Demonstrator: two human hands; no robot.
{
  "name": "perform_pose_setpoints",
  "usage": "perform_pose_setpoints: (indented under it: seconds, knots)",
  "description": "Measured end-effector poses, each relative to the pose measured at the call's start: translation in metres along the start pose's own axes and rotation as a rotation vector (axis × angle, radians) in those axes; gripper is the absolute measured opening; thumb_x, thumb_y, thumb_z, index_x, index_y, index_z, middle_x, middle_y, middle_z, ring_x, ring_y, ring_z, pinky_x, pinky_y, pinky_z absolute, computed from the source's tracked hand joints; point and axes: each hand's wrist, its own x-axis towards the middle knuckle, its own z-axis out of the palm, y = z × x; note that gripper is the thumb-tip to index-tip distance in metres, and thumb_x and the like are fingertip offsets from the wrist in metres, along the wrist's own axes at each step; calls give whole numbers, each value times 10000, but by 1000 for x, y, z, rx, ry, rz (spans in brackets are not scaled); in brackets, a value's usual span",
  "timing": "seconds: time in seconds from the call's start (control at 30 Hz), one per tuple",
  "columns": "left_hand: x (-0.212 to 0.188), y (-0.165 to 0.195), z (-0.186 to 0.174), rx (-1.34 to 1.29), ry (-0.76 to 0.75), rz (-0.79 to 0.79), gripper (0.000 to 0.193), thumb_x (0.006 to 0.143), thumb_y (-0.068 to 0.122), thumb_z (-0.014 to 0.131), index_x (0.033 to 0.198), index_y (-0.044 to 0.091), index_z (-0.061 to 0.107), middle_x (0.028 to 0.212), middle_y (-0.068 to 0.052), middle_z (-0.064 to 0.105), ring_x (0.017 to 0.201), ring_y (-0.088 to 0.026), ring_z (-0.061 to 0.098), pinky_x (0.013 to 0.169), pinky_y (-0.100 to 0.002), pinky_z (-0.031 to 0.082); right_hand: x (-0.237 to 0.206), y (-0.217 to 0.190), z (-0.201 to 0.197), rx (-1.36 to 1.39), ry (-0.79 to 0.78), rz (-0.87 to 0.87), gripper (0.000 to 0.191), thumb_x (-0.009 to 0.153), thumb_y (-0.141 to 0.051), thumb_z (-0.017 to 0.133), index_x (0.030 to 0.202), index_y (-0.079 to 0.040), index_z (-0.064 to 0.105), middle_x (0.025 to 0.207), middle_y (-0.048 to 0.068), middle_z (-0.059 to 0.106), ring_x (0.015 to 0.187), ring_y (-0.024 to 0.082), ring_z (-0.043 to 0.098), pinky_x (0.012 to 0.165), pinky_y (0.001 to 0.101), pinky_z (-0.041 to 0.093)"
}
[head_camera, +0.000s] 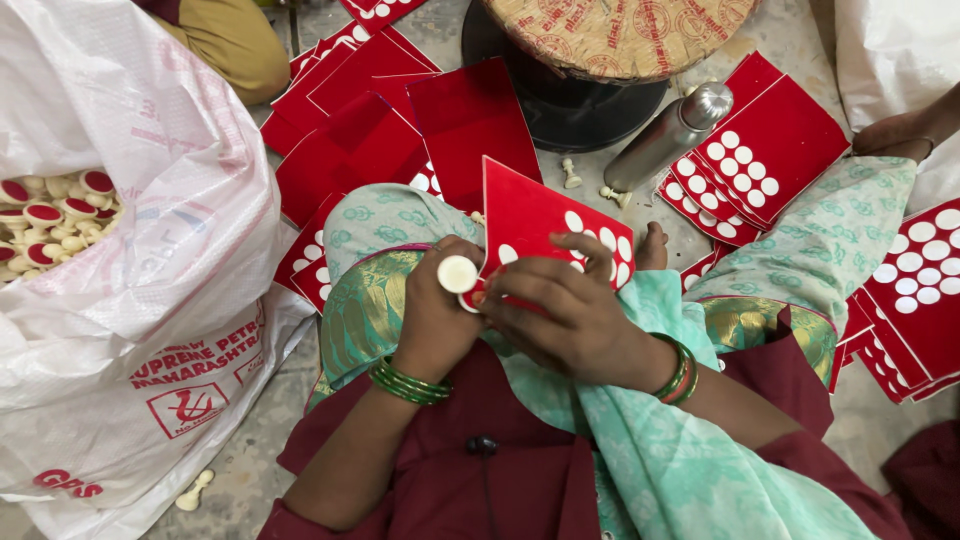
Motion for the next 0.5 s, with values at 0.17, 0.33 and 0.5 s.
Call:
perform_pose_setpoints:
  seconds: [0.17, 0.33, 0.5]
  knots:
    - [3, -1, -6, 53, 14, -14, 278, 813, 55, 838, 835, 31, 562, 797, -73, 572, 716, -219, 597, 683, -344, 507, -5, -5, -6, 497, -29, 161, 281, 862, -169, 809, 1128, -111, 739, 1211, 78, 628, 1092, 228, 622, 1025, 389, 437]
    - [2, 0, 1, 47, -15, 140, 275, 777, 39, 823, 878, 34, 567, 844, -71, 602, 761, -225, 623, 692, -341, 504, -11, -2, 6, 1011, 48, 781, 230, 953, -81, 733, 1170, -44, 664, 996, 8, 692, 840, 53, 612, 775, 224, 500]
    - [-3, 0, 10, 39, -15, 132, 276, 747, 19, 790, 884, 30, 550, 860, -86, 600, 798, -253, 624, 708, -357, 506, -14, -3, 19, 1078, -25, 881, 196, 935, -83, 768, 1089, -3, 677, 846, 6, 656, 725, 38, 603, 666, 199, 492]
